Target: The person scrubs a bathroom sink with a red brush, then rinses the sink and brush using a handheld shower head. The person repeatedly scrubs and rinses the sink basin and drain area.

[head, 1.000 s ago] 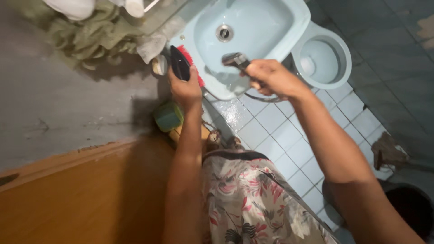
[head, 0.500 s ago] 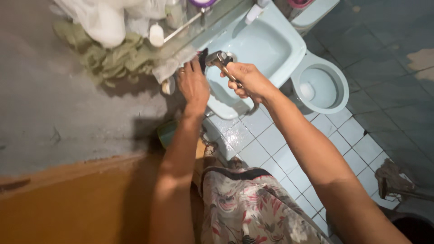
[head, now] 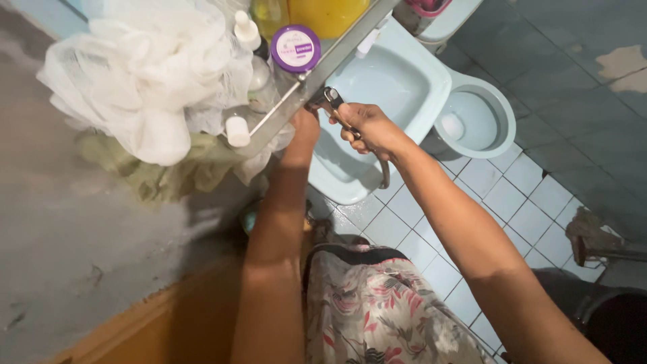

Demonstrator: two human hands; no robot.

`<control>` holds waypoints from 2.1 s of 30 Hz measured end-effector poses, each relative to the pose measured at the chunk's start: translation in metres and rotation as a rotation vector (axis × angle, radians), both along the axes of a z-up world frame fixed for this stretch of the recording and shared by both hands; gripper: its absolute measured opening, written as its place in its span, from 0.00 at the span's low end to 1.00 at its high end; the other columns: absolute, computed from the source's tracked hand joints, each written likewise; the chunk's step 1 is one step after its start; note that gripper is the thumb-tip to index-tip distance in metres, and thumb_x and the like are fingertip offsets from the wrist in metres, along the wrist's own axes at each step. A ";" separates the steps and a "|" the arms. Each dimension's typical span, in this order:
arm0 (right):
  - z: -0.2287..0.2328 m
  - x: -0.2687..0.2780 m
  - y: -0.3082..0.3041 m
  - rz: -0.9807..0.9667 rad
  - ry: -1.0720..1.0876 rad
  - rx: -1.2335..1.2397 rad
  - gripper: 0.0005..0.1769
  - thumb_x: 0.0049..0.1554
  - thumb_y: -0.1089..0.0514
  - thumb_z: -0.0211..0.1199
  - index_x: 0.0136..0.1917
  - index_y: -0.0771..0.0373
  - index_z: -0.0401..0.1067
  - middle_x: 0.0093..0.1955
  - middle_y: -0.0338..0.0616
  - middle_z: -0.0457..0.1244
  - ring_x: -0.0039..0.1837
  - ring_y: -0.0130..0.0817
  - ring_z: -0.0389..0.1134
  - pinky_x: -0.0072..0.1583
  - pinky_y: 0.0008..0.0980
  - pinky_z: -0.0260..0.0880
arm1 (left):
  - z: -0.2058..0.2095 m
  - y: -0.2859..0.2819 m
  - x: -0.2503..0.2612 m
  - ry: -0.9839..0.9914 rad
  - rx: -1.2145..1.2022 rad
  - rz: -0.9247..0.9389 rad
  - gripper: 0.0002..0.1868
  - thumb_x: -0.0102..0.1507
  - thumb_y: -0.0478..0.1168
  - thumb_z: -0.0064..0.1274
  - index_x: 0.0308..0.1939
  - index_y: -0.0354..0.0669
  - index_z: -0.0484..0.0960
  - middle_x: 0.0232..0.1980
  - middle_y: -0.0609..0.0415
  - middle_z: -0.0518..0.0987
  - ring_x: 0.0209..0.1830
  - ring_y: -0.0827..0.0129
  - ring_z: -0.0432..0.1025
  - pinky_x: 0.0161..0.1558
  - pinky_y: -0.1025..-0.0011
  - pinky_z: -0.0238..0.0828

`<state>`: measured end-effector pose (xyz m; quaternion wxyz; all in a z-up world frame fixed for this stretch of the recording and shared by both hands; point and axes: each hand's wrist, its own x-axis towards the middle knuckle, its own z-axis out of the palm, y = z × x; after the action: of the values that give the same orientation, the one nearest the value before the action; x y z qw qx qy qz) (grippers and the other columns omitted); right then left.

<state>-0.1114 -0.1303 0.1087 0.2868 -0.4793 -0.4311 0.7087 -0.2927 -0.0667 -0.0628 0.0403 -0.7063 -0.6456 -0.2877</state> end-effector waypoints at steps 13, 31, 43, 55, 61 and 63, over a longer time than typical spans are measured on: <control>0.011 -0.012 -0.002 0.047 -0.096 0.016 0.21 0.65 0.43 0.52 0.52 0.62 0.73 0.28 0.30 0.57 0.27 0.18 0.53 0.28 0.20 0.50 | -0.003 -0.059 -0.032 0.258 0.511 -0.030 0.12 0.61 0.30 0.53 0.48 0.28 0.83 0.49 0.36 0.81 0.49 0.47 0.77 0.53 0.53 0.74; -0.005 0.047 0.058 -0.384 0.103 0.047 0.21 0.66 0.44 0.51 0.53 0.64 0.70 0.29 0.34 0.56 0.26 0.21 0.49 0.29 0.24 0.45 | -0.012 0.071 0.058 0.153 0.532 -0.170 0.07 0.62 0.25 0.56 0.44 0.25 0.82 0.47 0.35 0.81 0.46 0.46 0.77 0.50 0.52 0.75; -0.024 0.099 0.063 -0.438 0.085 0.065 0.21 0.65 0.40 0.52 0.53 0.60 0.72 0.30 0.31 0.57 0.27 0.17 0.52 0.29 0.20 0.48 | -0.024 0.166 0.107 0.061 0.122 -0.162 0.12 0.63 0.28 0.57 0.50 0.25 0.79 0.51 0.33 0.79 0.50 0.45 0.76 0.53 0.52 0.74; -0.020 0.093 0.050 -0.415 0.036 0.064 0.21 0.65 0.42 0.52 0.53 0.62 0.72 0.29 0.32 0.57 0.27 0.18 0.50 0.29 0.22 0.46 | -0.044 0.165 0.082 0.018 -0.034 -0.110 0.17 0.65 0.31 0.58 0.56 0.25 0.77 0.54 0.32 0.78 0.54 0.44 0.74 0.56 0.53 0.73; -0.016 0.079 0.033 -0.326 0.081 0.099 0.20 0.66 0.44 0.53 0.54 0.63 0.73 0.29 0.32 0.57 0.27 0.19 0.50 0.29 0.23 0.48 | -0.040 0.101 0.029 0.088 0.249 -0.118 0.19 0.66 0.33 0.58 0.59 0.25 0.75 0.56 0.31 0.77 0.56 0.43 0.74 0.58 0.53 0.72; -0.013 0.076 0.029 -0.309 0.066 0.097 0.20 0.66 0.44 0.53 0.54 0.63 0.73 0.30 0.32 0.57 0.27 0.19 0.50 0.29 0.23 0.48 | -0.011 0.052 0.013 0.327 0.505 -0.157 0.22 0.65 0.32 0.59 0.60 0.23 0.73 0.57 0.29 0.76 0.57 0.40 0.73 0.60 0.51 0.72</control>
<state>-0.0353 -0.1017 0.0953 0.4289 -0.5019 -0.3764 0.6500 -0.2793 -0.0151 -0.0736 0.2954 -0.7585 -0.4822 -0.3238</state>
